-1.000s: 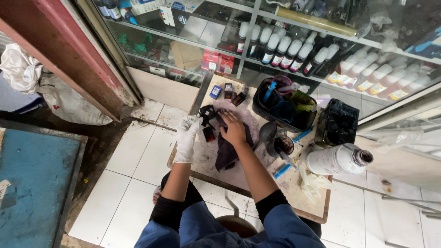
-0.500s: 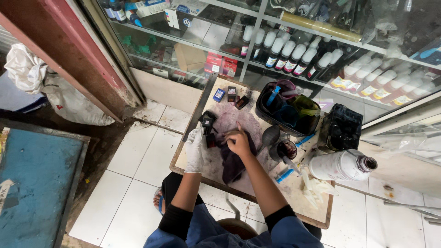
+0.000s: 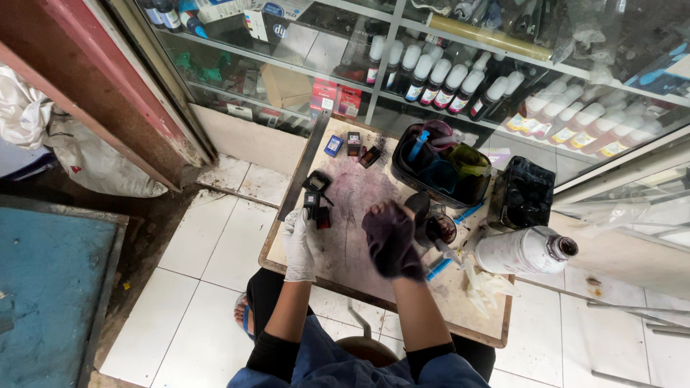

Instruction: The person refills several small ink cartridges using a syringe and a bottle of liquid. They pick up each cartridge, inject the liquid, and then place it back on the table. The person also wipes the table surface with a cloth during the process.

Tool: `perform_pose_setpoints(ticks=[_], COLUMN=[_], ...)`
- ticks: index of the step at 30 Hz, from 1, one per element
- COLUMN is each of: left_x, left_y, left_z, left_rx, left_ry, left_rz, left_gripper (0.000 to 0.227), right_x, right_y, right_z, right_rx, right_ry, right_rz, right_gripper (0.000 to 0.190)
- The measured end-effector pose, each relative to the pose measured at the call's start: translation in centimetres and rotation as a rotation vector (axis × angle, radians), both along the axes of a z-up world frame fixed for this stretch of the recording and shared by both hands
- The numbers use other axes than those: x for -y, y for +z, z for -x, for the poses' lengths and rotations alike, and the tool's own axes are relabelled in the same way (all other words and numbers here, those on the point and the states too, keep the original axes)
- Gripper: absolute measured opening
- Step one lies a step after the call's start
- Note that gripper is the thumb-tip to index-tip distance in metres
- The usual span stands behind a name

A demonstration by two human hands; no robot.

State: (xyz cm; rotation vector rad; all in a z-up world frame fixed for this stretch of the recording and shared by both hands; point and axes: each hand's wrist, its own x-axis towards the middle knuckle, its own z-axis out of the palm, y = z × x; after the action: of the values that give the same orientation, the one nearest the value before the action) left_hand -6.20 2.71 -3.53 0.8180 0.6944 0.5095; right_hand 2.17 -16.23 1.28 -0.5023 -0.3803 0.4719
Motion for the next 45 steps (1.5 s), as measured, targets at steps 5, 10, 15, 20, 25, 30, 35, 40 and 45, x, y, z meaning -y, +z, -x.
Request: perform_pose_setpoints(ticks=[5, 10, 15, 20, 25, 30, 35, 40, 45], left_x=[0.5, 0.6, 0.5, 0.7, 0.3, 0.3, 0.2, -0.1, -0.2], left_y=[0.7, 1.2, 1.4, 1.9, 1.8, 1.0, 0.3, -0.1, -0.9], left_z=[0.8, 1.7, 2.2, 2.7, 3.1, 3.4, 3.3, 3.9, 3.8], left_rx=[0.030, 0.028, 0.023, 0.012, 0.012, -0.007, -0.007, -0.023, -0.006], left_ry=[0.018, 0.026, 0.031, 0.046, 0.054, 0.054, 0.052, 0.067, 0.070], left_rz=[-0.124, -0.145, -0.164, -0.206, -0.202, -0.199, -0.216, -0.250, -0.235], left_gripper=[0.005, 0.009, 0.009, 0.008, 0.012, 0.014, 0.019, 0.018, 0.019], right_x=[0.4, 1.2, -3.1, -5.0, -5.3, -4.2, -2.9, -1.4, 1.2], right_y=[4.0, 0.7, -0.5, -1.0, -2.0, -3.4, -4.9, -5.4, -7.9], right_z=[0.5, -2.9, -4.3, -0.5, -0.3, 2.2, 5.9, 10.4, 13.2], right_rx=[-0.787, -0.134, 0.283, 0.963, 1.119, 1.223, 1.257, 1.068, 1.390], right_ry=[0.060, -0.346, -0.540, -0.469, -0.493, -0.494, -0.510, -0.443, -0.514], right_rz=[-0.361, 0.530, 1.164, 1.910, 1.768, 1.602, 1.591, 1.623, 1.754], right_gripper=[0.008, 0.016, 0.044, 0.074, 0.065, 0.063, 0.055, 0.049, 0.062])
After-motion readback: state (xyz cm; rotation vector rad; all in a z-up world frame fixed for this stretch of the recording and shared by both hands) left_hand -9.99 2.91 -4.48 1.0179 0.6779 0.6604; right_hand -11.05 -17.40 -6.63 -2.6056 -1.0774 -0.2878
